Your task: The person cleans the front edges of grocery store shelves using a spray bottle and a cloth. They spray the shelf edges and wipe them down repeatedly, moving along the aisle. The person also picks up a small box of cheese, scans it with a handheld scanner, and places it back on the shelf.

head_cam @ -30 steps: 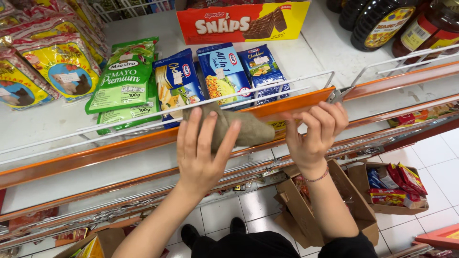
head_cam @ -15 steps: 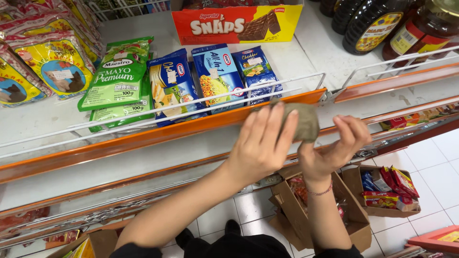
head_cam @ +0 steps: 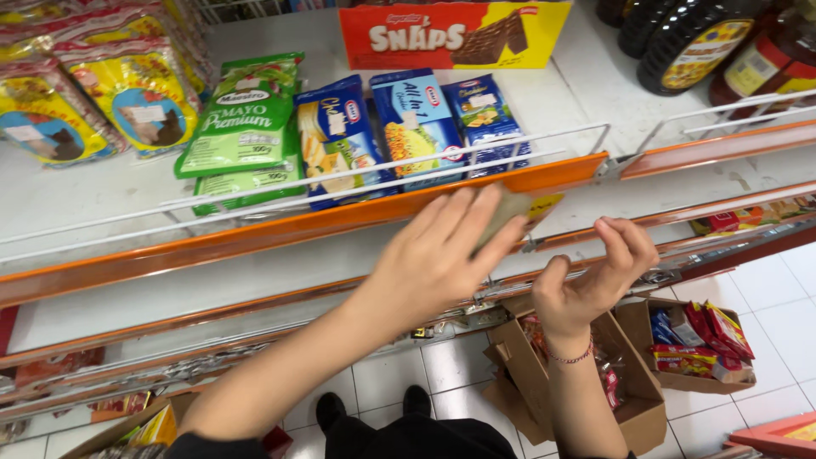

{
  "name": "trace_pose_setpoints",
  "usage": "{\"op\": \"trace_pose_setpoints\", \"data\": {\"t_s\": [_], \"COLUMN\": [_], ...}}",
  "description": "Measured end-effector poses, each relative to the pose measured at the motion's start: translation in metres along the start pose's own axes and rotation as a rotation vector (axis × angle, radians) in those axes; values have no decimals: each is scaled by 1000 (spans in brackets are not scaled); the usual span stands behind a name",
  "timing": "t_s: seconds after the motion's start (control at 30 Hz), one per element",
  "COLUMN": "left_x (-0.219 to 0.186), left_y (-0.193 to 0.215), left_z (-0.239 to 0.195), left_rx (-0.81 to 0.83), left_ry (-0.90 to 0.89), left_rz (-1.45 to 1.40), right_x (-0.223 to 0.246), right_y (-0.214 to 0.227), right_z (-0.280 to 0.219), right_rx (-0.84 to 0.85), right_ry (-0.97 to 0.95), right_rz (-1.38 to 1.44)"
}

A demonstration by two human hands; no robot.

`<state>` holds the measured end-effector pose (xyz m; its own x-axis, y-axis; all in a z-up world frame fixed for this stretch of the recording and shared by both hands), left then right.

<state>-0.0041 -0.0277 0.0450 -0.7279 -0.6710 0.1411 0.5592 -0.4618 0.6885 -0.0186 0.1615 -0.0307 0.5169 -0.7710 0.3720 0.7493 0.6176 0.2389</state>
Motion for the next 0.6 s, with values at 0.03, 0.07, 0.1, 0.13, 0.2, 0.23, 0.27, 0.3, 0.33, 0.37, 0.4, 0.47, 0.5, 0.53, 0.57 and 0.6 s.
{"op": "trace_pose_setpoints", "data": {"t_s": [0.03, 0.07, 0.1, 0.13, 0.2, 0.23, 0.27, 0.3, 0.33, 0.37, 0.4, 0.47, 0.5, 0.53, 0.57, 0.6], "left_x": [4, 10, 16, 22, 31, 36, 41, 47, 53, 58, 64, 77, 85, 93, 102, 112], "left_y": [9, 19, 29, 40, 60, 70, 80, 90, 100, 109, 118, 136, 145, 154, 164, 175], "left_z": [-11, -22, -32, -43, -63, -74, -84, -94, -105, -117, -130, -160, -177, -197, -218, -240], "left_rx": [34, 49, 65, 80, 96, 106, 97, 88, 79, 79, 80, 73, 67, 61, 33, 4], "left_ry": [-14, -5, 5, 15, 40, 53, 61, 66, 72, 84, 97, 124, 136, 148, 155, 162], "left_rz": [21, 36, 55, 73, 162, 207, 229, 252, 275, 295, 314, 354, 375, 397, 410, 423], "right_x": [5, 11, 19, 28, 47, 57, 67, 79, 91, 103, 114, 138, 150, 161, 172, 183], "right_y": [-4, -8, -13, -19, -30, -36, -42, -48, -53, -58, -63, -74, -79, -85, -89, -93], "right_z": [-2, -3, -4, -5, -6, -6, -7, -8, -9, -11, -13, -16, -18, -19, -22, -24], "right_rx": [19, 39, 48, 56, 73, 81, 89, 93, 97, 101, 104, 107, 110, 113, 116, 124], "right_ry": [3, 6, 24, 42, 85, 110, 136, 162, 189, 215, 233, 270, 283, 296, 309, 319], "right_rz": [36, 72, 91, 109, 143, 159, 175, 187, 199, 211, 225, 251, 259, 266, 272, 276]}}
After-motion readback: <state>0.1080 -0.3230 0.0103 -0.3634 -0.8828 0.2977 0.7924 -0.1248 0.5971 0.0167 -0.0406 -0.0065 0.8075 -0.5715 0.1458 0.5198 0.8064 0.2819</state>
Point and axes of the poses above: each hand's wrist, its own z-axis towards the middle knuckle, its own y-axis out of the back of the hand, x = y × z, the point moved 6 cm from there along z, towards the middle knuckle, and after that the axes turned 3 degrees about -z, right-handed, at the moved point
